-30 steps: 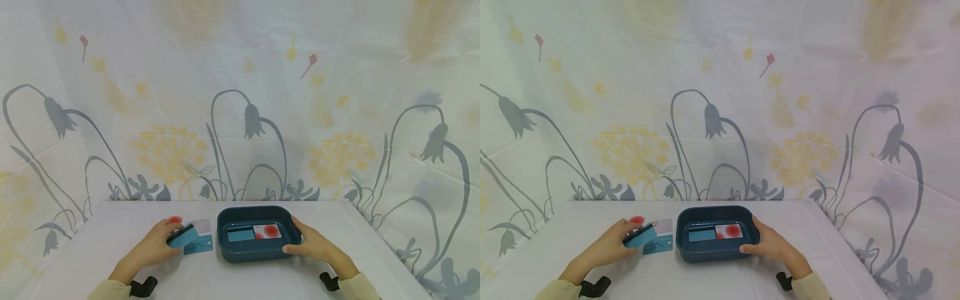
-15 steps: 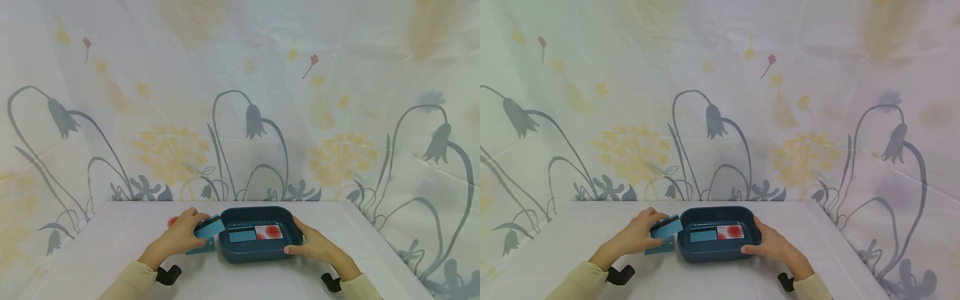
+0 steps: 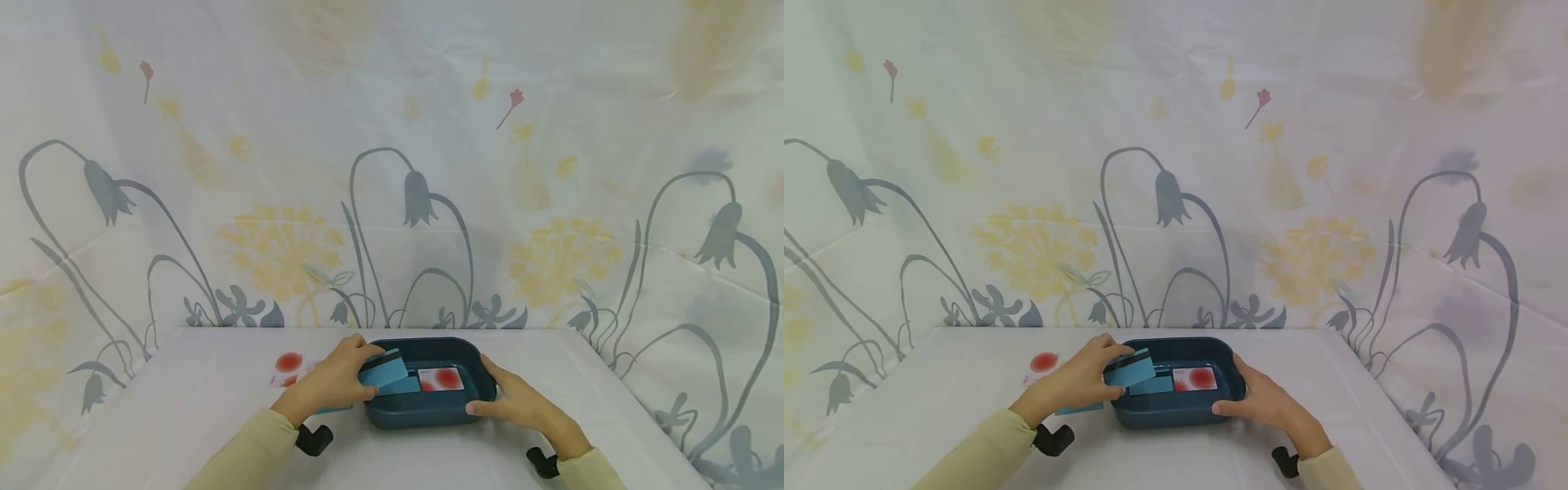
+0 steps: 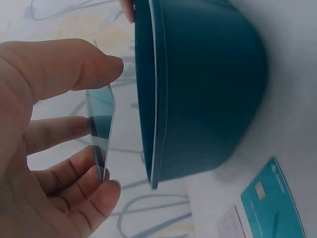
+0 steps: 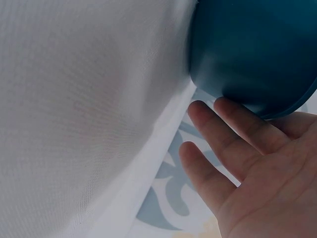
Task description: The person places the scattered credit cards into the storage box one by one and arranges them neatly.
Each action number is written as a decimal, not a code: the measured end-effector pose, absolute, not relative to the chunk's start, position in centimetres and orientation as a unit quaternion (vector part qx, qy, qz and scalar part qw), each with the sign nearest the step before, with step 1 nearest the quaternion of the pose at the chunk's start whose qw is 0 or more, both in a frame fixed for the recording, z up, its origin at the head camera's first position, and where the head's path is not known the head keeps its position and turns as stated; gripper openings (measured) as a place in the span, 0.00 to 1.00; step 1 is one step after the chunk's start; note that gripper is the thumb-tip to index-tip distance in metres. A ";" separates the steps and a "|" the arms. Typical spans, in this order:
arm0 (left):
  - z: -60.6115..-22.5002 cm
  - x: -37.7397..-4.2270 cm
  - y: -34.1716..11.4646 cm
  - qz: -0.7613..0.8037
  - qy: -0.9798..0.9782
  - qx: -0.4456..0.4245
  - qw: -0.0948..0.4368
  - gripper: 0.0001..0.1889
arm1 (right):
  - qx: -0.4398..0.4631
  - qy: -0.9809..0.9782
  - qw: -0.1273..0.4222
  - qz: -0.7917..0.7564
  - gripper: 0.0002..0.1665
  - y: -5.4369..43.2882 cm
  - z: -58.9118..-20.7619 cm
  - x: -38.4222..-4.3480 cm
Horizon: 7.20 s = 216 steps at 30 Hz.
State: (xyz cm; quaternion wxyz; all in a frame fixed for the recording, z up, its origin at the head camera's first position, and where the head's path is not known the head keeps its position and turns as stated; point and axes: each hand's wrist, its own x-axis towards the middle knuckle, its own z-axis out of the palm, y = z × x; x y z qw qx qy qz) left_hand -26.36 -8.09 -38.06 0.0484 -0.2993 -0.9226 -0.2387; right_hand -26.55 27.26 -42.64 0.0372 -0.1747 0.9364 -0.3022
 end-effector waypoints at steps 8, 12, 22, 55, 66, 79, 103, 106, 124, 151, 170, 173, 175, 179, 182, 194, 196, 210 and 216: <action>-38.1 -27.1 -6.0 -0.237 -0.918 -0.316 0.030 0.30 | -0.179 0.936 0.034 -0.300 0.63 27.2 -42.8 -26.5; -38.3 -27.6 -5.3 -0.235 -0.917 -0.322 0.019 0.31 | -0.176 0.936 0.038 -0.304 0.62 27.2 -42.8 -26.5; -38.9 -28.5 -3.2 -0.219 -0.916 -0.337 -0.017 0.30 | -0.180 0.936 0.035 -0.301 0.61 27.3 -42.8 -26.6; -40.1 -30.3 0.2 -0.203 -0.923 -0.325 -0.042 0.28 | -0.196 0.930 0.037 -0.310 0.61 27.4 -42.9 -26.7; -38.4 -30.9 0.5 -0.160 -0.926 -0.340 -0.042 0.29 | -0.198 0.929 0.032 -0.310 0.61 27.4 -42.9 -26.7; -38.5 -31.5 0.7 -0.249 -0.913 -0.313 -0.077 0.26 | -0.201 0.930 0.028 -0.306 0.62 27.4 -42.8 -26.7; -38.4 -32.1 -0.5 -0.370 -0.881 -0.286 -0.071 0.15 | -0.199 0.930 0.037 -0.306 0.62 27.4 -42.7 -26.6; -38.2 -32.2 -0.5 -0.379 -0.875 -0.289 -0.085 0.16 | -0.197 0.930 0.038 -0.307 0.61 27.3 -42.7 -26.6; -37.6 -32.4 0.2 -0.396 -0.861 -0.282 -0.146 0.12 | -0.197 0.927 0.039 -0.316 0.62 27.5 -42.9 -26.7; -37.0 -31.9 1.2 -0.063 -0.925 -0.370 -0.062 0.10 | -0.194 0.929 0.031 -0.315 0.61 27.5 -42.8 -26.7; -36.2 -32.0 3.7 -0.053 -0.919 -0.368 -0.132 0.12 | -0.198 0.926 0.040 -0.318 0.61 27.6 -42.8 -26.5; -36.7 -32.3 3.9 -0.089 -0.919 -0.356 -0.143 0.12 | -0.201 0.927 0.040 -0.314 0.61 27.5 -42.8 -26.6; -37.0 -32.6 4.0 -0.108 -0.921 -0.345 -0.146 0.13 | -0.201 0.927 0.039 -0.313 0.61 27.5 -42.7 -26.6; -37.9 -32.9 3.9 -0.142 -0.922 -0.323 -0.159 0.13 | -0.195 0.929 0.042 -0.311 0.62 27.6 -42.8 -26.7; -38.4 -33.0 3.8 -0.141 -0.922 -0.324 -0.156 0.11 | -0.194 0.929 0.040 -0.312 0.62 27.6 -42.8 -26.7; -39.5 -33.1 4.6 -0.065 -0.926 -0.354 -0.116 0.11 | -0.191 0.928 0.050 -0.317 0.62 27.5 -42.6 -26.5; -39.6 -33.1 4.7 -0.054 -0.922 -0.370 -0.105 0.12 | -0.193 0.928 0.050 -0.315 0.61 27.6 -42.7 -26.6; -40.3 -33.3 5.3 -0.023 -0.914 -0.395 -0.091 0.16 | -0.190 0.932 0.045 -0.306 0.62 27.6 -42.7 -26.7; -40.4 -33.3 5.4 -0.007 -0.911 -0.403 -0.085 0.16 | -0.195 0.932 0.041 -0.302 0.61 27.5 -42.7 -26.6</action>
